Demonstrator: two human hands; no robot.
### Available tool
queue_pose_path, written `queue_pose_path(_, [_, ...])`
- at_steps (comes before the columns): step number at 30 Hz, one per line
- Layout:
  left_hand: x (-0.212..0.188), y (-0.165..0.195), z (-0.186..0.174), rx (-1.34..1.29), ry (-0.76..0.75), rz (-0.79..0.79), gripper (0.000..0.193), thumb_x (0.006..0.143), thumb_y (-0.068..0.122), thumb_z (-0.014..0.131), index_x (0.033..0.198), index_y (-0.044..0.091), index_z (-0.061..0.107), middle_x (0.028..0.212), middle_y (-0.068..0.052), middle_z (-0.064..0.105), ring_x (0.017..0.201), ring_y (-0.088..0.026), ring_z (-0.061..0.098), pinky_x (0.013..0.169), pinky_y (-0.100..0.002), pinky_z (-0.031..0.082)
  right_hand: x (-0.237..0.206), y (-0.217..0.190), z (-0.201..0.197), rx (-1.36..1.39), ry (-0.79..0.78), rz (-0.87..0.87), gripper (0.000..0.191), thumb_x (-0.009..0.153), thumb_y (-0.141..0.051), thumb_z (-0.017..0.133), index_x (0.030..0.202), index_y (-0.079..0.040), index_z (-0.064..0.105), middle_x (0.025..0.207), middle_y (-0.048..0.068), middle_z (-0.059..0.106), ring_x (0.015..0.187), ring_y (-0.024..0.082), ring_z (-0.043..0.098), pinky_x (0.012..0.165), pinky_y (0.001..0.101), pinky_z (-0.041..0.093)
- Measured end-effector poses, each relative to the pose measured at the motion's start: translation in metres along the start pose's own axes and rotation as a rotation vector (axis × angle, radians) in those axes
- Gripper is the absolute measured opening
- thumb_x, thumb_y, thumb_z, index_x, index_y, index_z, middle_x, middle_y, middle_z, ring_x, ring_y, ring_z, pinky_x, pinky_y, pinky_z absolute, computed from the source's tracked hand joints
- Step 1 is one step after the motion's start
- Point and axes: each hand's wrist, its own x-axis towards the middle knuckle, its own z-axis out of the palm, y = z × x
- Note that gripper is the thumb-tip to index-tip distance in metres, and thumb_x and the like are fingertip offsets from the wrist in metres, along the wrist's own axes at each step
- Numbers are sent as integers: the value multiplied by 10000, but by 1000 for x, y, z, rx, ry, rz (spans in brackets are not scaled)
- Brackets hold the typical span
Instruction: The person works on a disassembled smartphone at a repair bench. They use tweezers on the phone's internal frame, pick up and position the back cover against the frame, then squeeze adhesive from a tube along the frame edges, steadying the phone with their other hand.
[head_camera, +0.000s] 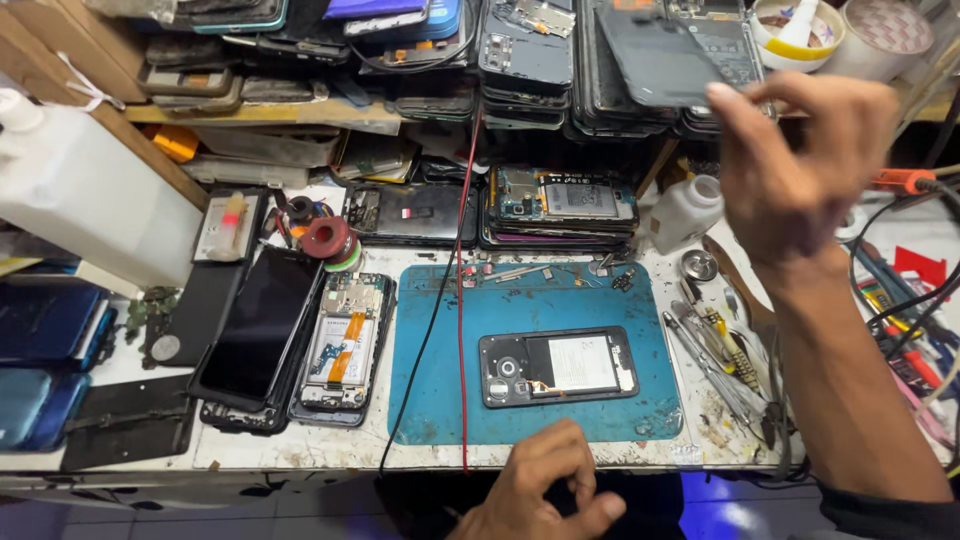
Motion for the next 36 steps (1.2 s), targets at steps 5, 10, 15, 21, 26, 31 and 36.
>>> queue_pose_path(5, [44,26,-15,-380,37,-33,433,1003,449,641,1125,36,596,1104,-71,653,1074,-174,643,1006,-309,527,-49,-24,-56,-99,-19,109,94,912,-156,883,920,-143,790,856,17,521,886,263,487,845,441,401])
queue_pose_path(10, [87,34,-16,-991,154,-299,540,979,412,587,1311,-13,605,1254,-143,708,1147,-236,685,999,-373,538,-108,-73,-79,187,123,-239,159,850,-172,955,938,-181,824,1016,-80,544,833,117,439,735,353,322])
queue_pose_path(15, [97,28,-10,-784,300,-286,307,1032,124,567,1203,-111,668,1101,-165,767,965,-218,742,899,-361,593,-123,-105,-83,632,-29,256,477,637,-453,792,990,-132,783,1052,10,615,995,163,574,860,359,480])
queue_pose_path(21, [77,17,-11,-322,353,-312,271,1051,125,608,1150,-89,741,990,-87,779,842,-83,667,744,-251,535,-142,-152,-72,1210,-110,1165,271,838,-32,816,1067,60,703,993,108,693,886,138,635,806,278,531])
queue_pose_path(26, [66,8,-7,-270,365,-327,259,1040,139,606,1122,-70,736,978,-57,783,835,-55,669,732,-229,535,-153,-156,-71,1247,-165,1495,146,931,-20,682,1036,59,744,890,114,756,754,128,697,691,276,596])
queue_pose_path(31, [62,4,-3,-294,354,-345,249,1055,125,618,1142,-76,737,950,-51,758,797,-44,610,684,-224,491,-157,-151,-79,1187,-191,1211,118,989,-16,646,991,66,730,948,95,740,843,102,653,741,231,519])
queue_pose_path(36, [59,5,-1,-260,302,-338,258,1050,123,608,1164,-75,726,1001,-41,771,846,-42,643,735,-225,522,-159,-145,-79,1185,-238,1349,227,1071,8,560,1040,53,780,882,105,744,811,122,660,769,245,535])
